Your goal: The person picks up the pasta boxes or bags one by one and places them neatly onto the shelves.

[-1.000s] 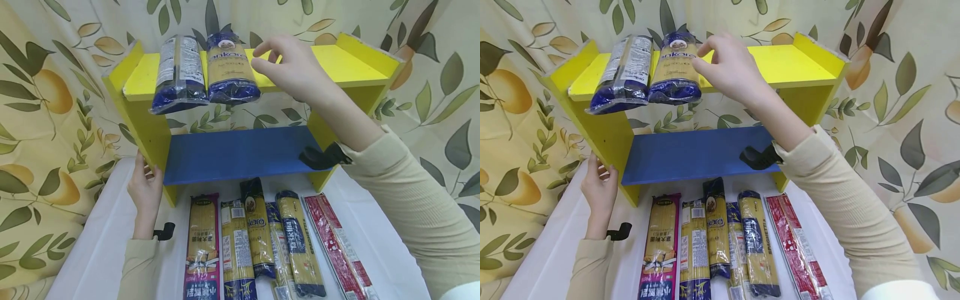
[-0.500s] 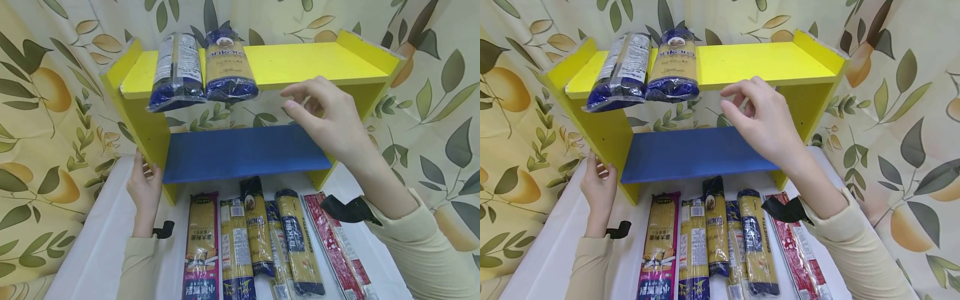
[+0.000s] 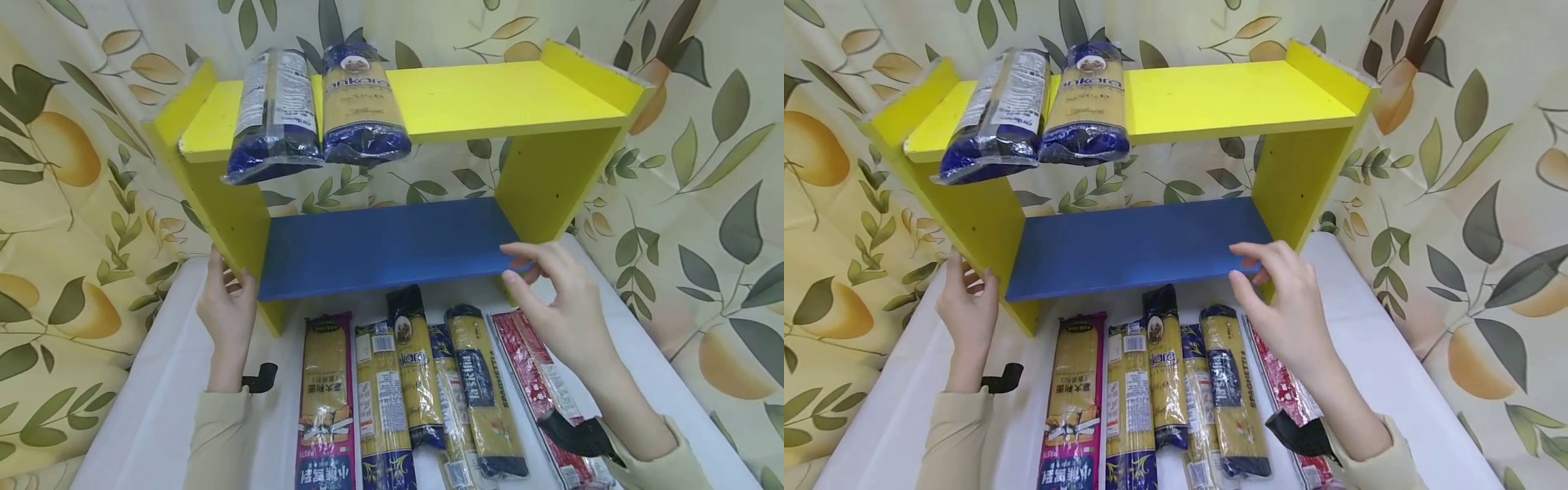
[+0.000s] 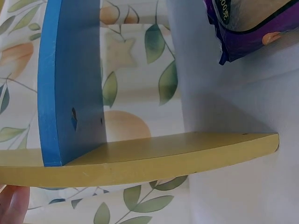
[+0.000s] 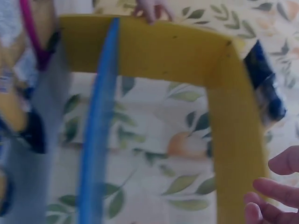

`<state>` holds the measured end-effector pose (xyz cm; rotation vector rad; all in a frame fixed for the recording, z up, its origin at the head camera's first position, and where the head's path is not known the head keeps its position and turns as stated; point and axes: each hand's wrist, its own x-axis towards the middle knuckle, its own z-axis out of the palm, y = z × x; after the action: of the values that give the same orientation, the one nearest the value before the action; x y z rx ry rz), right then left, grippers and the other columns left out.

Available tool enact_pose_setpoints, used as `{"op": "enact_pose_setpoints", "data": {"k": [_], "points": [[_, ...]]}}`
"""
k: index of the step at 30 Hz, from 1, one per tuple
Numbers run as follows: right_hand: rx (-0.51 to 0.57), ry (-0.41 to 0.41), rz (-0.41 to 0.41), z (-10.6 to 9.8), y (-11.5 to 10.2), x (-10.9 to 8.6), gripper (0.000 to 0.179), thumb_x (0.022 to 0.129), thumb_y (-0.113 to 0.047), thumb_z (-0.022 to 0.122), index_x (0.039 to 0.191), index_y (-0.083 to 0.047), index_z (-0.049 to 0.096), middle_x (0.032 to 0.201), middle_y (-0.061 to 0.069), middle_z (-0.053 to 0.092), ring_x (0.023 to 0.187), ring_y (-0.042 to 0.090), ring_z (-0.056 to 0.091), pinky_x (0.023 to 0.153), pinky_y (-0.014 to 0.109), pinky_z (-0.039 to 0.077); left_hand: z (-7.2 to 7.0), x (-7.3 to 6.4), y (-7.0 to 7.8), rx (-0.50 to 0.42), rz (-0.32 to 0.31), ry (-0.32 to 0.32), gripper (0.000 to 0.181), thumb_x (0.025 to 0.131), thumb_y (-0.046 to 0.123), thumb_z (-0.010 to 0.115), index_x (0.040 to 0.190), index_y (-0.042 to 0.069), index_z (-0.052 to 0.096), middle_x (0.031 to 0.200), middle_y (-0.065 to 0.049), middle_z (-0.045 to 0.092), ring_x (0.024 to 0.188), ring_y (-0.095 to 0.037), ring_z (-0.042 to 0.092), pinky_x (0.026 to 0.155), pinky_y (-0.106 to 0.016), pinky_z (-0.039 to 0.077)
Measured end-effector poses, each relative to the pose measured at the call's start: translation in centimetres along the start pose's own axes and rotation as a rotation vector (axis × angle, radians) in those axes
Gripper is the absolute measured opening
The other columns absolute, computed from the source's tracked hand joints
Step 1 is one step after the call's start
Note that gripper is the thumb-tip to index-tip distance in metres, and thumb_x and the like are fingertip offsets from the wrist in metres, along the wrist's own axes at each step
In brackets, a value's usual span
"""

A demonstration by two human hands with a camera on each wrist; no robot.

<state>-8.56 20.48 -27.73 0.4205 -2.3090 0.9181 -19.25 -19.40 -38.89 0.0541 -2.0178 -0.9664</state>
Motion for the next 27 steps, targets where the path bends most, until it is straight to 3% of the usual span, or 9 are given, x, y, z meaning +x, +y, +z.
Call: {"op": "enact_pose_setpoints", "data": {"k": [3,8,11,13,15,18,20,25,27], "points": [[-0.014,-0.005,0.056,0.5,1.4,-2.0,0.033,0.082,0.002,0.065,0.114,-0.005,0.067,0.09,-0.002,0.058,0.08,-0.003,0.045,0.075,0.024,0.031,-0.2,0.1,-0.1,-0.013,-0.005,-0.002,0.053,0.087,0.007,0.056,0.138,0.019,0.05,0.11,-0.019,0.07,0.085,-0.037,0.071,0.068,0.005,0.04],[-0.138,-0.027,0.123,1.4,4.1,-5.3,0.035,0.081,-0.004,0.068,0.116,-0.004,0.065,0.095,0.008,0.061,0.086,0.002,0.043,0.077,0.035,0.027,-0.1,0.0,-0.2,-0.02,-0.015,-0.012,0.052,0.088,0.006,0.055,0.138,0.019,0.05,0.11,-0.019,0.07,0.087,-0.037,0.071,0.068,0.006,0.039],[-0.249,-0.057,0.164,1.9,5.8,-7.4,0.039,0.081,-0.008,0.069,0.119,-0.005,0.063,0.099,0.012,0.062,0.09,0.016,0.048,0.073,0.037,0.027,0.1,0.0,-0.2,-0.012,-0.015,-0.012,0.053,0.088,0.006,0.055,0.139,0.019,0.05,0.107,-0.018,0.071,0.087,-0.037,0.071,0.067,-0.012,0.055],[-0.312,-0.105,0.211,2.0,6.8,-8.8,0.041,0.083,-0.012,0.068,0.122,-0.005,0.061,0.104,0.015,0.062,0.093,0.027,0.05,0.074,0.041,0.029,0.1,0.0,-0.2,-0.004,-0.01,-0.011,0.053,0.088,0.007,0.055,0.139,0.019,0.05,0.106,-0.018,0.071,0.086,-0.036,0.071,0.067,-0.027,0.06],[-0.364,-0.157,0.255,2.1,7.8,-10.1,0.043,0.083,-0.015,0.067,0.124,-0.003,0.059,0.11,0.019,0.06,0.097,0.034,0.05,0.077,0.047,0.032,0.1,0.0,-0.2,0.001,-0.002,-0.013,0.053,0.088,0.007,0.055,0.14,0.018,0.05,0.107,-0.018,0.071,0.086,-0.036,0.072,0.067,-0.033,0.06],[-0.407,-0.228,0.304,2.0,9.1,-11.8,0.05,0.084,-0.019,0.067,0.128,-0.001,0.055,0.117,0.025,0.057,0.102,0.041,0.049,0.082,0.057,0.033,0.0,0.0,-0.1,-0.007,0.007,-0.019,0.053,0.088,0.008,0.055,0.14,0.018,0.049,0.11,-0.019,0.07,0.086,-0.035,0.072,0.067,-0.01,0.055],[-0.425,-0.259,0.326,2.1,9.9,-12.9,0.054,0.082,-0.02,0.069,0.129,0.0,0.053,0.119,0.027,0.056,0.104,0.044,0.049,0.082,0.061,0.034,0.0,0.0,-0.1,-0.007,0.011,-0.022,0.053,0.088,0.008,0.055,0.14,0.019,0.049,0.111,-0.019,0.07,0.087,-0.035,0.072,0.068,-0.002,0.049],[-0.475,-0.345,0.381,2.7,11.6,-14.7,0.07,0.075,-0.025,0.075,0.134,0.001,0.048,0.122,0.031,0.053,0.104,0.052,0.051,0.076,0.069,0.041,0.0,0.0,-0.2,0.003,0.004,-0.013,0.053,0.088,0.008,0.056,0.139,0.018,0.05,0.11,-0.017,0.07,0.086,-0.034,0.072,0.066,-0.011,0.055],[-0.493,-0.389,0.41,2.9,12.1,-15.2,0.076,0.075,-0.029,0.076,0.137,0.001,0.045,0.125,0.034,0.05,0.104,0.056,0.051,0.073,0.072,0.043,0.1,0.0,-0.2,0.003,0.003,-0.008,0.053,0.087,0.008,0.056,0.139,0.018,0.05,0.11,-0.017,0.07,0.086,-0.034,0.072,0.066,-0.01,0.054]]}}
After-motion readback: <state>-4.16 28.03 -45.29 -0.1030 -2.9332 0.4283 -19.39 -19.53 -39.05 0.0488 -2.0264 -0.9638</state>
